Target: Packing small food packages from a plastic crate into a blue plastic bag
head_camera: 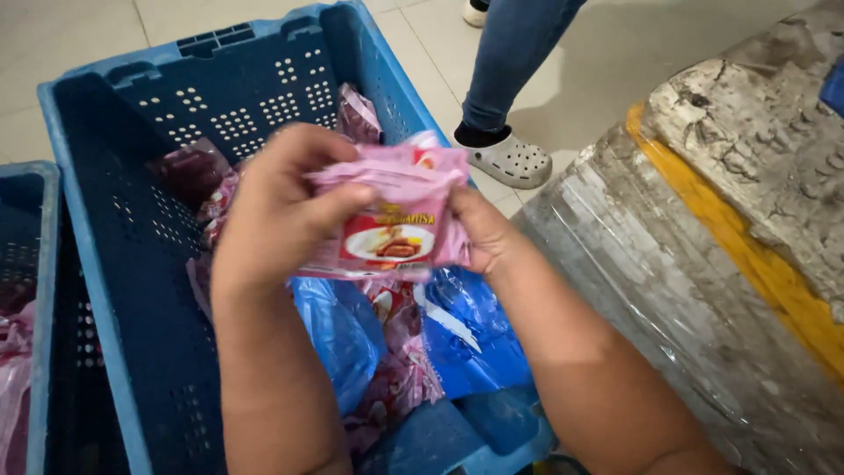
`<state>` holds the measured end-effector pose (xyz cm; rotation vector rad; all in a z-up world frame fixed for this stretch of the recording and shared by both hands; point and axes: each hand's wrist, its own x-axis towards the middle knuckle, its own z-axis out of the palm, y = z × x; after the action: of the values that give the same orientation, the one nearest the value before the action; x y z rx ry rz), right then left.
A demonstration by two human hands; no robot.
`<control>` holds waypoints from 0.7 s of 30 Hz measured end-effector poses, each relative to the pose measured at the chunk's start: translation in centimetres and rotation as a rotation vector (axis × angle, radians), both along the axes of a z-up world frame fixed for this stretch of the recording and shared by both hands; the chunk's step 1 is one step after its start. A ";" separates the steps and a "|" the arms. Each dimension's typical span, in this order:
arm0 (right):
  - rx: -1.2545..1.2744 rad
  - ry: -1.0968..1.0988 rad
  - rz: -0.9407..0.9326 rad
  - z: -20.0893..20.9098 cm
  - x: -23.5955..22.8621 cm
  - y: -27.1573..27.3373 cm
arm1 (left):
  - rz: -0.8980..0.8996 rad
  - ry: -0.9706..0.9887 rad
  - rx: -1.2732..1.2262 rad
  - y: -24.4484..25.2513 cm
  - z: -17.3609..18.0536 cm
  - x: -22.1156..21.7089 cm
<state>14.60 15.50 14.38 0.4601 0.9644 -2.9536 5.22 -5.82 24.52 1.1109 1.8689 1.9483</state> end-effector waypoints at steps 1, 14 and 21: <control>0.034 -0.090 0.105 0.5 0.0 -0.4 | 0.032 0.089 -0.239 0.6 0.6 0.3; -0.060 -0.087 -0.016 0.5 -0.7 -2.1 | 0.415 0.012 -0.713 0.2 -0.6 -1.8; 0.052 -0.158 -0.208 0.3 -1.0 -2.8 | 0.301 -0.254 -0.153 3.8 -5.2 -1.9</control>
<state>13.64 12.71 14.71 0.8304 1.0367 -3.0158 3.34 -2.06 19.28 0.5346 2.0914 1.9431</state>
